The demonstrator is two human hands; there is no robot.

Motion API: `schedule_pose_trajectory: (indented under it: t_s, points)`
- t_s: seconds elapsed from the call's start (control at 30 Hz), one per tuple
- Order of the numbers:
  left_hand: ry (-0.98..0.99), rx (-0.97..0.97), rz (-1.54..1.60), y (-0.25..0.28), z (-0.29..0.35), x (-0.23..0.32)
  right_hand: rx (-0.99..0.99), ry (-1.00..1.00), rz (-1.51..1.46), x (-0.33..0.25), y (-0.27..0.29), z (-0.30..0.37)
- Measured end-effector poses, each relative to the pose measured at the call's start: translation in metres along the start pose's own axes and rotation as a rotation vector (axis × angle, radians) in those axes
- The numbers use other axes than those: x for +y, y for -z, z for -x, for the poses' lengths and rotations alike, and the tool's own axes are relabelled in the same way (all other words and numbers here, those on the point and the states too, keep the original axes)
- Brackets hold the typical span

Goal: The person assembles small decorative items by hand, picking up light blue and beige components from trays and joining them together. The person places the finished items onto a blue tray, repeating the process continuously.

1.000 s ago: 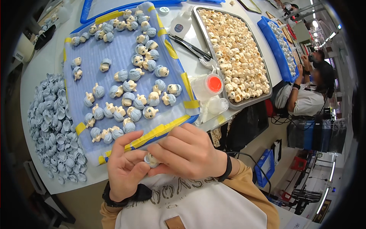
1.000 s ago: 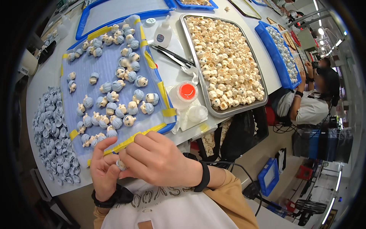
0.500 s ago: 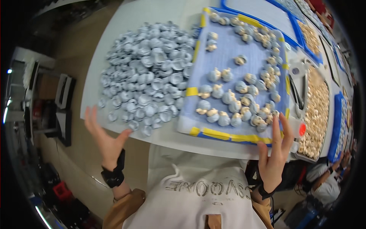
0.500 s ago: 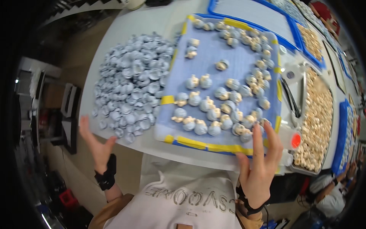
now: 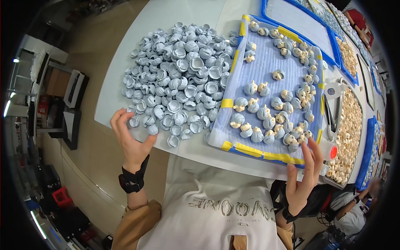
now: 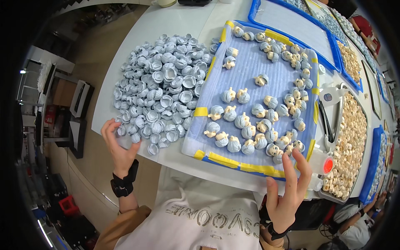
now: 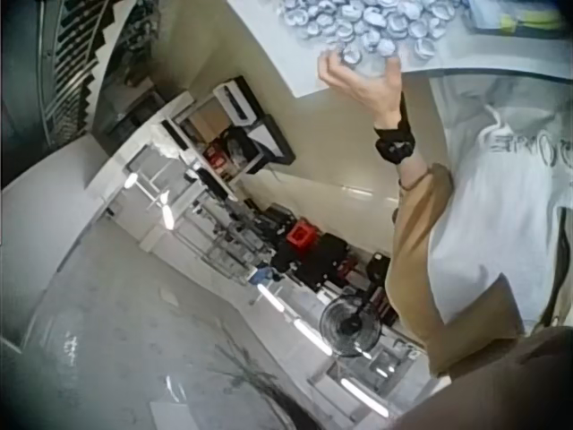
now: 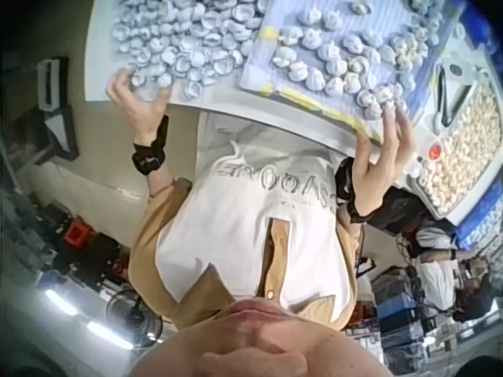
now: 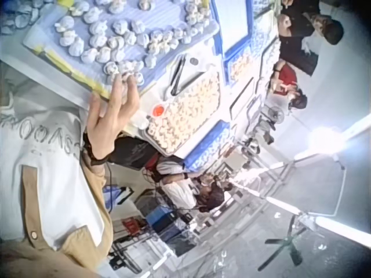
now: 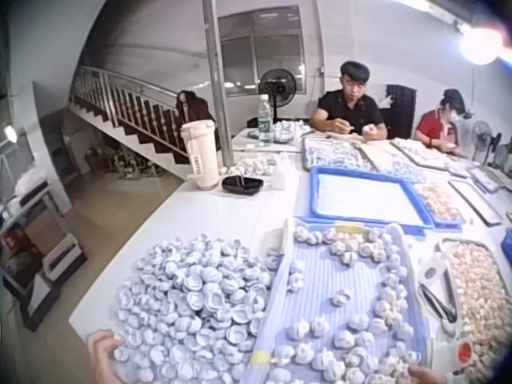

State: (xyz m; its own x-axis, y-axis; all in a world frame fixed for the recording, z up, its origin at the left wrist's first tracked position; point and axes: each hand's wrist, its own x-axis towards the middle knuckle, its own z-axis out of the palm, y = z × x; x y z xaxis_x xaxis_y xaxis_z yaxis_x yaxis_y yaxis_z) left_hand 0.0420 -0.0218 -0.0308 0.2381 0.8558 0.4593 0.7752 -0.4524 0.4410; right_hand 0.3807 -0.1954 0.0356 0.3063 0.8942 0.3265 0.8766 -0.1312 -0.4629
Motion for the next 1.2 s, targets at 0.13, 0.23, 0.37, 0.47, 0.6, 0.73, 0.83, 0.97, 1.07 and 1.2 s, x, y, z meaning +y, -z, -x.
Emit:
schedule_pose_trajectory:
  t_s: [0.13,0.23,0.37,0.47,0.6,0.73,0.83,0.97,1.07,1.2]
  points:
    - [-0.018,0.065,0.091,-0.002,-0.003,0.003,0.019,0.008,-0.026,0.0,-0.001,0.0]
    - [-0.002,0.045,0.099,-0.003,-0.003,0.003,0.023,0.012,-0.043,0.001,-0.002,0.0]
    - [0.01,0.058,0.071,-0.005,-0.002,0.0,0.023,0.009,-0.063,0.0,-0.003,0.0]
    - [-0.01,0.038,0.014,-0.003,-0.005,0.002,0.027,0.019,-0.069,0.0,-0.004,0.0]
    - [0.044,0.064,-0.028,-0.003,-0.009,0.009,0.034,0.022,-0.077,-0.002,-0.005,0.001]
    - [0.055,0.065,-0.1,-0.008,-0.017,0.01,0.035,-0.014,-0.091,-0.004,-0.002,0.0]
    - [0.089,0.016,-0.095,-0.01,-0.016,0.0,0.029,0.008,-0.119,0.002,-0.003,-0.003]
    - [0.012,0.008,-0.085,-0.008,-0.008,-0.032,0.05,0.149,-0.159,0.011,-0.003,-0.008]
    - [0.065,0.001,-0.117,-0.011,-0.012,-0.023,0.077,0.167,-0.136,0.018,-0.003,-0.005]
    - [0.029,-0.014,-0.14,-0.007,-0.018,-0.032,0.188,0.185,-0.146,0.013,0.02,0.004]
